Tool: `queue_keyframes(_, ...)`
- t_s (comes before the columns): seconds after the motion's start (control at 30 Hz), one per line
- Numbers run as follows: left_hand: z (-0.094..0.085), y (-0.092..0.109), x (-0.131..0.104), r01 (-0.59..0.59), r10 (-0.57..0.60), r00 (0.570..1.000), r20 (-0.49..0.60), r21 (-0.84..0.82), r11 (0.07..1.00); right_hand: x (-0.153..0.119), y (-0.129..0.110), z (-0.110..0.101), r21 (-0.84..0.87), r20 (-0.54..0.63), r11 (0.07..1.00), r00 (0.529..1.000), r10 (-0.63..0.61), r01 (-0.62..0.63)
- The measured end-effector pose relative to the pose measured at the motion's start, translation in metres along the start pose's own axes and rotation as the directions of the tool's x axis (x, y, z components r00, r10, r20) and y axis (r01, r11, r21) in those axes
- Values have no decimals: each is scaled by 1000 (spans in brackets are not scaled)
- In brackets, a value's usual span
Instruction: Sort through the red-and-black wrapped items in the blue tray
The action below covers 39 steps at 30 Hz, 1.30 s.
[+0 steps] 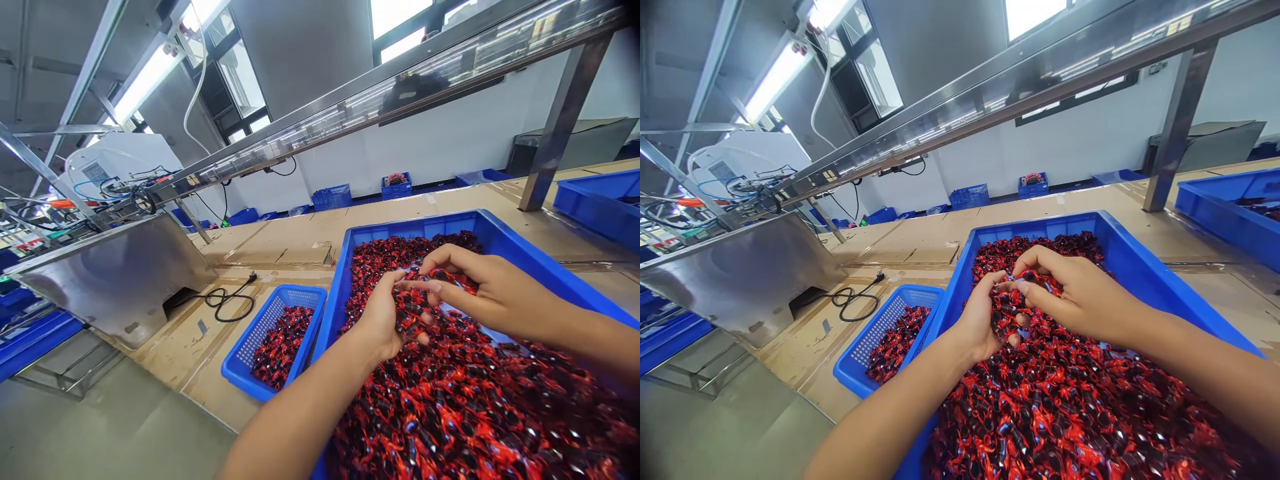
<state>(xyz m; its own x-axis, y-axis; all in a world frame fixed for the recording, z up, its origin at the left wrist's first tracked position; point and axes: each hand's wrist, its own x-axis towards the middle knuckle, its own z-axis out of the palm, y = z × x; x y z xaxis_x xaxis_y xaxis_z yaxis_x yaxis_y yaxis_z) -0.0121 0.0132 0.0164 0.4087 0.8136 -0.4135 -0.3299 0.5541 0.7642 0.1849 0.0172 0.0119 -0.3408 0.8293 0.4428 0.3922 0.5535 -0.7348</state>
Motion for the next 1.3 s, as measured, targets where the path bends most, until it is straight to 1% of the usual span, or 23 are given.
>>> queue_keyframes(0.07, 0, 1, 0, -2, 2, 1000, 21, -5, 1000, 1, -4, 3, 148, 21, 986, 997, 75, -77)
queue_keyframes(0.1, -1, 1, 0, -2, 2, 999, 35, -9, 1000, 2, -5, 4, 264, 47, 953, 989, 141, -148)
queue_keyframes(0.13, -1, 1, 0, -2, 2, 999, 47, -12, 1000, 3, -5, 6, 391, 84, 891, 973, 213, -229)
queue_keyframes(0.17, -2, 2, 0, -2, 3, 998, 55, -15, 1000, 5, -5, 7, 505, 122, 810, 954, 275, -298)
queue_keyframes(0.2, -2, 2, -1, -2, 3, 998, 59, -15, 1000, 6, -4, 8, 587, 158, 731, 934, 319, -349)
queue_keyframes(0.23, -2, 2, -1, -2, 2, 998, 58, -14, 1000, 7, -3, 9, 632, 186, 676, 921, 342, -379)
queue_keyframes(0.27, -2, 2, -2, 0, 1, 999, 54, -12, 1000, 8, -2, 8, 641, 202, 662, 918, 342, -388)
queue_keyframes(0.3, -2, 2, -2, -2, 3, 999, 49, -15, 1000, 9, 0, 8, 611, 205, 697, 925, 319, -375)
queue_keyframes(0.33, -1, 1, -2, -8, 8, 999, 40, -20, 1000, 9, 1, 7, 543, 197, 770, 942, 272, -335)
queue_keyframes(0.37, 0, 1, -2, -17, 18, 1000, 26, -25, 1000, 9, 2, 6, 435, 182, 860, 961, 206, -267)
queue_keyframes(0.4, 1, 0, -2, -31, 31, 1000, 4, -28, 999, 8, 2, 5, 301, 166, 938, 978, 127, -173)
queue_keyframes(0.43, 1, 0, -1, -48, 47, 999, -23, -25, 999, 7, 1, 5, 163, 156, 984, 987, 45, -71)
queue_keyframes(0.47, 2, -1, 0, -66, 66, 997, -51, -15, 998, 6, 0, 5, 41, 157, 999, 987, -25, 19)
queue_keyframes(0.5, 3, -2, 0, -84, 84, 993, -80, 0, 996, 4, -1, 6, -52, 161, 995, 984, -76, 85)
queue_keyframes(0.57, 4, -3, 2, -118, 121, 984, -130, 35, 992, 0, -1, 10, -169, 167, 974, 978, -123, 151)
queue_keyframes(0.63, 3, -5, 4, -153, 162, 972, -168, 63, 986, -3, 0, 15, -253, 161, 953, 979, -128, 166)
queue_keyframes(0.7, 3, -7, 6, -185, 200, 963, -182, 95, 978, -6, 4, 20, -328, 140, 929, 982, -130, 169)
queue_keyframes(0.77, 2, -11, 7, -221, 241, 954, -177, 126, 967, -9, 7, 22, -384, 132, 906, 982, -137, 178)
queue_keyframes(0.83, 3, -15, 8, -248, 271, 949, -163, 146, 958, -10, 8, 21, -405, 136, 892, 978, -156, 199)
queue_keyframes(0.97, 4, -20, 8, -273, 289, 946, -146, 120, 954, -8, 3, 16, -377, 143, 904, 977, -161, 204)
queue_keyframes(1.1, 5, -18, 7, -277, 287, 944, -161, 81, 957, -6, 1, 13, -318, 150, 941, 986, -72, 117)
queue_keyframes(1.2, 5, -15, 6, -301, 315, 937, -155, 103, 948, -7, 6, 14, -295, 73, 955, 997, -8, 29)
queue_keyframes(1.3, 5, -14, 5, -337, 354, 926, -132, 135, 932, -10, 11, 16, -316, 14, 949, 1000, -7, 11)
